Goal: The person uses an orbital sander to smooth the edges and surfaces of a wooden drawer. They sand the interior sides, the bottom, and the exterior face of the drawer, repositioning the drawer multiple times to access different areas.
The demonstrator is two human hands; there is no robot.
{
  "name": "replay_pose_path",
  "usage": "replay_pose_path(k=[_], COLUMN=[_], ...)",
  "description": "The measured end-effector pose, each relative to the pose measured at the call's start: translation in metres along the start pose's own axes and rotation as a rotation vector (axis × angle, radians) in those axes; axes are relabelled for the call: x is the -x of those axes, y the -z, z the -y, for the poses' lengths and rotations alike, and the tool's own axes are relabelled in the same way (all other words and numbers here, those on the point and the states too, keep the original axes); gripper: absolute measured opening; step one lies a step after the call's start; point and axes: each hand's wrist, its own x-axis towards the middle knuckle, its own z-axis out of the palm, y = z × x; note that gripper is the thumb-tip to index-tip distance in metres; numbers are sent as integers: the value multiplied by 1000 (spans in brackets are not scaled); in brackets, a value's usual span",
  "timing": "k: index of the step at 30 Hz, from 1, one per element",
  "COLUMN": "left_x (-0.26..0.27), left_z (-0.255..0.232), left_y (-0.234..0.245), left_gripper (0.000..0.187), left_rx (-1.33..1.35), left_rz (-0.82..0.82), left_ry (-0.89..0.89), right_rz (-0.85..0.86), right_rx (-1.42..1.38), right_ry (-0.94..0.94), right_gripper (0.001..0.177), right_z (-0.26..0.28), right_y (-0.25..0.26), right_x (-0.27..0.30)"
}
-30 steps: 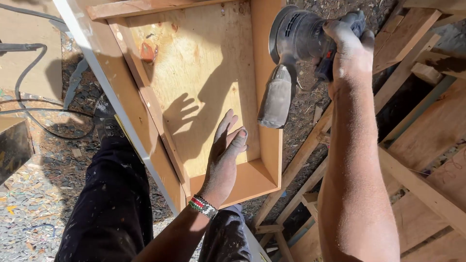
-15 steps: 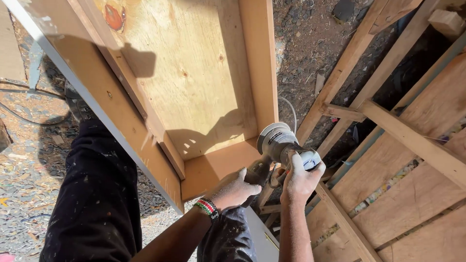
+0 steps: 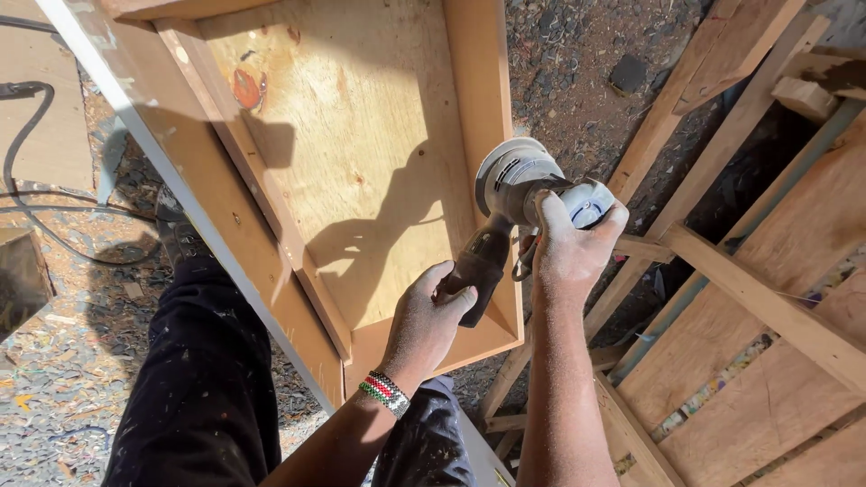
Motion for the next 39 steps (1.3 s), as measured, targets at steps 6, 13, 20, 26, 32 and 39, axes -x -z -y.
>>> replay_pose_path(k=[6,13,20,26,32,39], left_x=[26,19,6,1,10,10], left_z=[-89,-116,-116,-114,-101,-91], left_y=[17,48,85,123,136,120], left_gripper=[81,70,44,47,56,45], left_rx=[333,471,678,852,766,819], left_rz=[-6,-85,-411,-701,-802,-662], left_ry=[-222,-228,-198,-306,-426,-425], right_rz=[79,195,227,305,391,300], right_rx=[26,-18,48,-71,-136,7], right_ry=[122,311,516,855,905,867], right_gripper=[60,60,45,67,71,75], right_z=[70,143,186,117,89,114], right_y=[-61,-107,-123,-161,-187,-177], right_x=[-68,-92,-50,42,143,101])
